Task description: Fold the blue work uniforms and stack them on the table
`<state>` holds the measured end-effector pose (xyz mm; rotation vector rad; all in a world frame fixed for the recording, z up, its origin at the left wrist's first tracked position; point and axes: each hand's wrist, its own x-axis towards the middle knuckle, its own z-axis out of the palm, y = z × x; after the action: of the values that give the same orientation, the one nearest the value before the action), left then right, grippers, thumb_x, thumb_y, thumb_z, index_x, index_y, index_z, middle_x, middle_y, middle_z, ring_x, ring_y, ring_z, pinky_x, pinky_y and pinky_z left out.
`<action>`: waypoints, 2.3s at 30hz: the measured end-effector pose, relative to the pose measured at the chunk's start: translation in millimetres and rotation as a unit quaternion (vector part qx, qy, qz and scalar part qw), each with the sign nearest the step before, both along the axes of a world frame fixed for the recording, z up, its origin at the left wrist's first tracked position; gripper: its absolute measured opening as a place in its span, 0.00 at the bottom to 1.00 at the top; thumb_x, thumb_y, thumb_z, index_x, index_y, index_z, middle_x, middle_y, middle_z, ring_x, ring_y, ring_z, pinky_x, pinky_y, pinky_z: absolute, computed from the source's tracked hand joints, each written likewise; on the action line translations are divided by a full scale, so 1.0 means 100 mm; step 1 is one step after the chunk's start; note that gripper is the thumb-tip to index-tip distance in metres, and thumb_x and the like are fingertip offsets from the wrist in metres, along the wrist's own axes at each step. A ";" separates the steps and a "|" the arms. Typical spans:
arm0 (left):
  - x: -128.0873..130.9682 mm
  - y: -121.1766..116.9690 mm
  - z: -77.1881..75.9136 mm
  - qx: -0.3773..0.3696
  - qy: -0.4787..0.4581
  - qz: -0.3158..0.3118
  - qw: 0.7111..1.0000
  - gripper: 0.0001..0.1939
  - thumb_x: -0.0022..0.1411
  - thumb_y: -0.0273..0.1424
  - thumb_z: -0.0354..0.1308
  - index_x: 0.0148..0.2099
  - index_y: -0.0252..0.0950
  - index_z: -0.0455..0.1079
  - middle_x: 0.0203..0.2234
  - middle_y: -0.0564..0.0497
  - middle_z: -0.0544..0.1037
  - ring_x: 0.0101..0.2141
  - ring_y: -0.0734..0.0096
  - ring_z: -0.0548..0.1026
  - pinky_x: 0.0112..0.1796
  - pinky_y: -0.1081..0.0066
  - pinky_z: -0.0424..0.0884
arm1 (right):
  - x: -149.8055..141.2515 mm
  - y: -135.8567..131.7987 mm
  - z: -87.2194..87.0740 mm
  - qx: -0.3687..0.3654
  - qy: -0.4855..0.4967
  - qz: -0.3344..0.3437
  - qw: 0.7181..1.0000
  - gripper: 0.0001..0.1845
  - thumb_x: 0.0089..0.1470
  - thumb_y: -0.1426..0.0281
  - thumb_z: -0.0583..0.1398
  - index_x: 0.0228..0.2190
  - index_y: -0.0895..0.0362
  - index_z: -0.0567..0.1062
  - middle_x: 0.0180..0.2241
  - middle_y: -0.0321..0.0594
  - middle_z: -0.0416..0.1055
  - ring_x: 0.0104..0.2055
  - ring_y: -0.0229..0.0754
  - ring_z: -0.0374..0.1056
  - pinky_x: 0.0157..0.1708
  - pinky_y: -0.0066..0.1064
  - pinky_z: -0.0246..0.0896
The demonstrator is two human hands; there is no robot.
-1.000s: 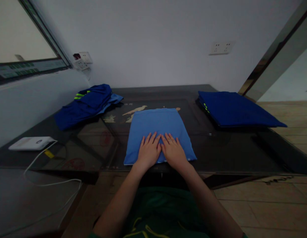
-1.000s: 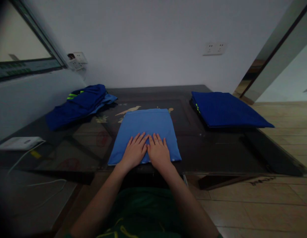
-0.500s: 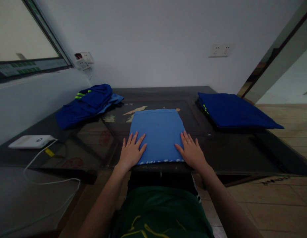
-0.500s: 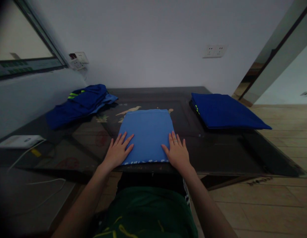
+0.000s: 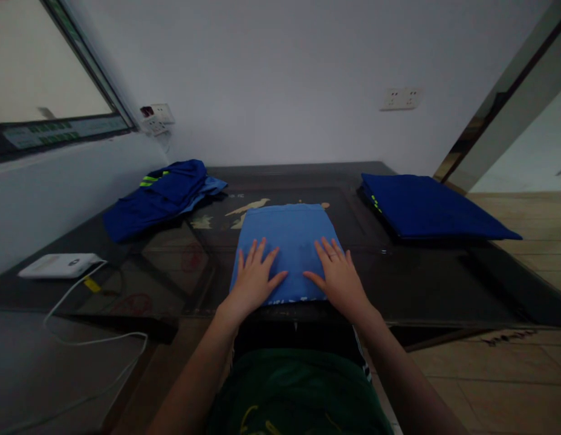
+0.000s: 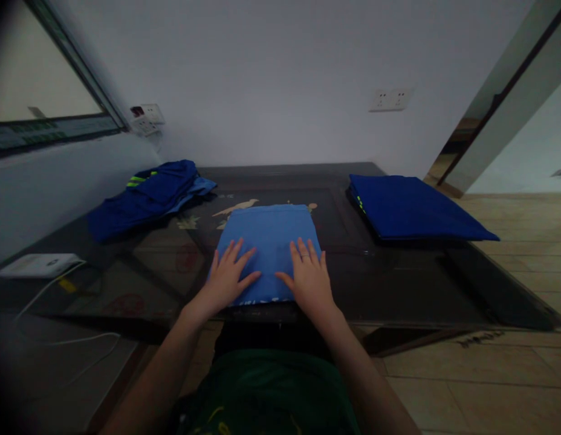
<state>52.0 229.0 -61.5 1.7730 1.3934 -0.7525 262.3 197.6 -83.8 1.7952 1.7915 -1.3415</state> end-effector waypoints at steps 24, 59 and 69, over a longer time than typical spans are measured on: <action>-0.04 -0.12 -0.06 -0.101 -0.101 -0.055 0.988 0.40 0.63 0.53 0.47 0.70 0.45 0.40 0.68 0.50 0.42 0.67 0.59 0.42 0.63 0.51 0.39 | 0.01 -0.17 -0.02 -0.023 0.099 0.071 0.992 0.40 0.58 0.47 0.49 0.65 0.55 0.51 0.67 0.45 0.43 0.69 0.50 0.37 0.65 0.51 0.36; -0.18 -0.01 -0.06 -0.125 -0.164 -0.036 0.978 0.33 0.65 0.52 0.44 0.69 0.48 0.47 0.68 0.51 0.46 0.66 0.62 0.45 0.63 0.54 0.43 | 0.13 -0.22 -0.06 -0.009 0.230 -0.020 0.973 0.33 0.56 0.58 0.58 0.61 0.52 0.62 0.64 0.45 0.54 0.67 0.48 0.47 0.64 0.53 0.41; -0.91 0.63 -0.91 -0.057 -0.052 0.110 0.991 0.22 0.63 0.33 0.48 0.58 0.38 0.66 0.59 0.45 0.67 0.60 0.59 0.62 0.59 0.55 0.56 | 1.04 -0.36 -0.02 -0.130 0.215 -0.425 0.869 0.30 0.46 0.58 0.63 0.50 0.56 0.71 0.55 0.50 0.67 0.57 0.54 0.65 0.56 0.50 0.60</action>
<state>-38.9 291.7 -152.3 1.5185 1.4188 -0.5999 366.2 161.4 -85.5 2.3528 0.8356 -2.3169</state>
